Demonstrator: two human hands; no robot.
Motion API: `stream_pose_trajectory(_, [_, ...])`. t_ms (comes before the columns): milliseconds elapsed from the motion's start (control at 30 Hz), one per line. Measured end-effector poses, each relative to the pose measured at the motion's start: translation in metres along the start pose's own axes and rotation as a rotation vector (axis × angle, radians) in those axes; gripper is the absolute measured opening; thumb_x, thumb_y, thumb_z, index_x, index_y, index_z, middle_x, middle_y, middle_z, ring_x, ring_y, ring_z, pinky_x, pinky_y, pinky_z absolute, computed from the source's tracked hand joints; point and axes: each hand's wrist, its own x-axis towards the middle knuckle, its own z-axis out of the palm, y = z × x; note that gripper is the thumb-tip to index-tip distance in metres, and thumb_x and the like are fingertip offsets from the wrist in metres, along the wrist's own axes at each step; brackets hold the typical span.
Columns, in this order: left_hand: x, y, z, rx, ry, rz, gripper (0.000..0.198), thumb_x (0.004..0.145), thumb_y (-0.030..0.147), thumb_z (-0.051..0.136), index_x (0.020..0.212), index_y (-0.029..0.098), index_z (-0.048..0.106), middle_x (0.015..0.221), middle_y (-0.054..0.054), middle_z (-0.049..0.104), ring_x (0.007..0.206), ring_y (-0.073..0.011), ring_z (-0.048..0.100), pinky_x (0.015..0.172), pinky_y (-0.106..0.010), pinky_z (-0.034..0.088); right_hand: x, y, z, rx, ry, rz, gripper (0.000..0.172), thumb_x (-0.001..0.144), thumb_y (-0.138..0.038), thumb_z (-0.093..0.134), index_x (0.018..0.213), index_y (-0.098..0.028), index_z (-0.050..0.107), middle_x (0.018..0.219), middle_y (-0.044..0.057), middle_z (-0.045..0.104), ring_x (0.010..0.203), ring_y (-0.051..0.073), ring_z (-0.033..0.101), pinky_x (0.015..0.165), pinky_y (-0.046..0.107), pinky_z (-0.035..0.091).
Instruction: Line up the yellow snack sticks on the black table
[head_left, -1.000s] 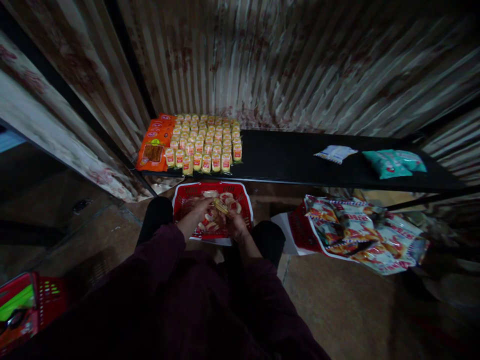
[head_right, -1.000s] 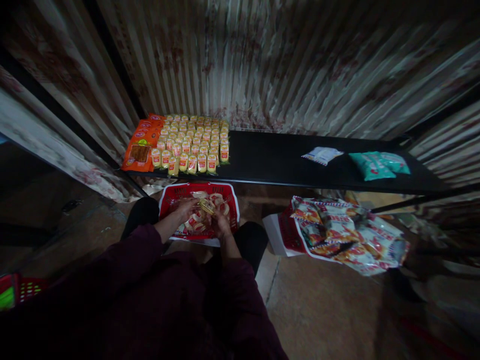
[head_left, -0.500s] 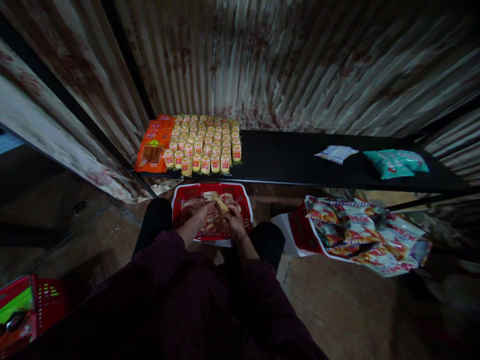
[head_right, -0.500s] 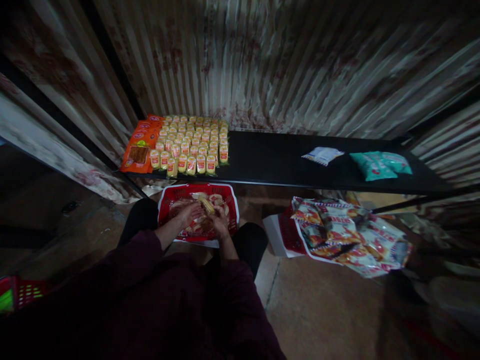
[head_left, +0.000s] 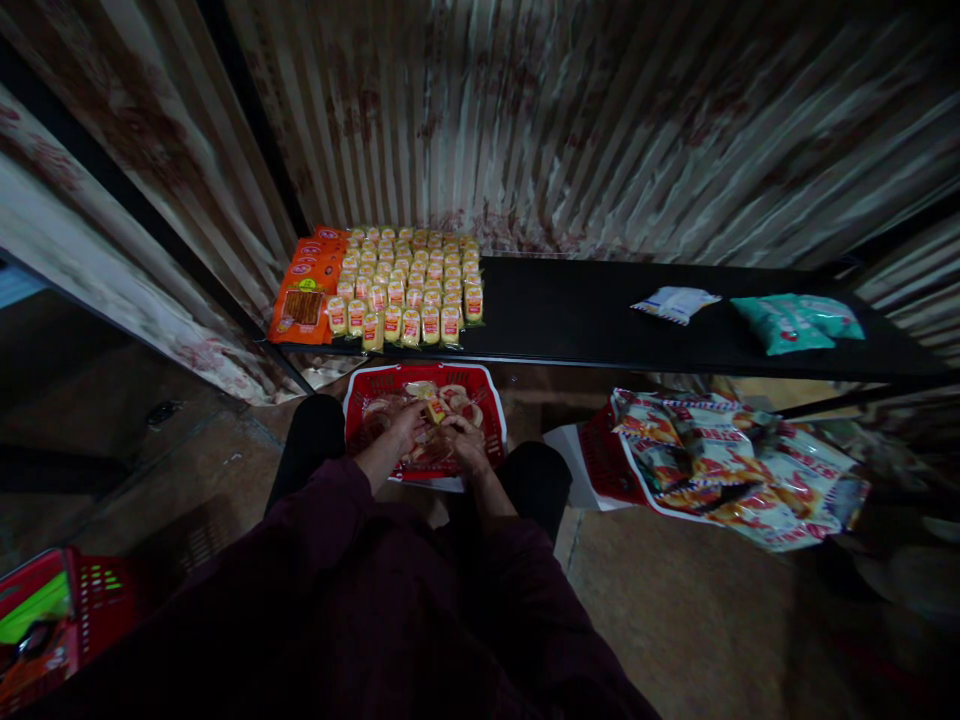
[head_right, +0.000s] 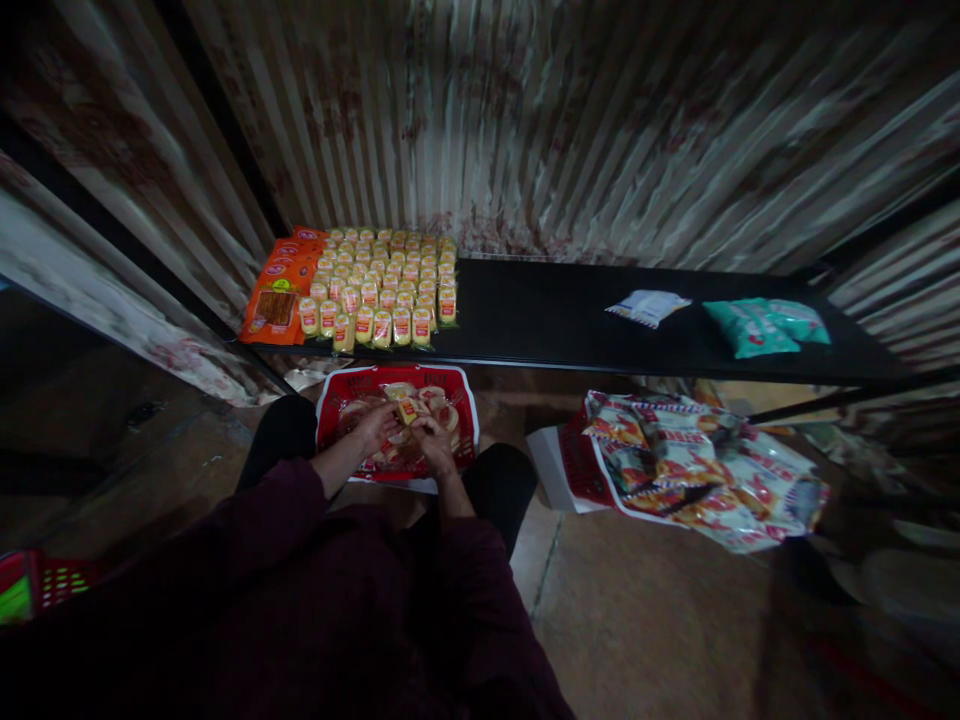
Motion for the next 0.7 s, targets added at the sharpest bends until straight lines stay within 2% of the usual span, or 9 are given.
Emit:
stream_pose_trajectory(167, [0.002,0.000,-0.004,-0.020,0.044,-0.044,0.011,0.078,0.021,0.069,0.079,0.017,0.059,0.077,-0.008,0.068,0.077,-0.0178,0.068,0.070,-0.025,0.054,0.004,0.005,0.000,0.075,0.024,0.071,0.019,0.060,-0.035,0.073,0.070,-0.022,0.063,0.091,0.001,0.071,0.091,0.020,0.064,0.086,0.035,0.051])
stream_pose_trajectory(367, [-0.001,-0.002,-0.004,-0.052,0.032,-0.038,0.004,0.083,0.017,0.063,0.083,0.018,0.059,0.071,-0.003,0.066,0.067,-0.0126,0.064,0.066,-0.021,0.052,-0.001,0.006,0.006,0.215,0.010,0.209,0.040,0.062,-0.045,0.075,0.094,-0.024,0.062,0.083,0.001,0.070,0.074,0.019,0.067,0.069,0.034,0.055])
stream_pose_trajectory(500, [-0.006,-0.005,-0.001,-0.070,0.010,-0.031,0.007,0.083,0.011,0.062,0.080,0.017,0.058,0.067,0.000,0.063,0.059,-0.0083,0.059,0.062,-0.018,0.048,-0.001,0.005,0.007,0.223,-0.012,0.217,0.043,0.055,-0.044,0.081,0.089,-0.025,0.063,0.082,-0.001,0.070,0.076,0.018,0.066,0.071,0.032,0.054])
stream_pose_trajectory(700, [-0.008,-0.003,0.001,-0.050,-0.006,-0.009,0.009,0.085,0.010,0.058,0.081,0.017,0.057,0.060,0.002,0.058,0.052,-0.0086,0.056,0.054,-0.018,0.044,0.002,0.009,0.008,0.204,-0.002,0.240,0.039,0.050,-0.041,0.081,0.079,-0.024,0.061,0.073,-0.003,0.067,0.069,0.015,0.063,0.069,0.030,0.052])
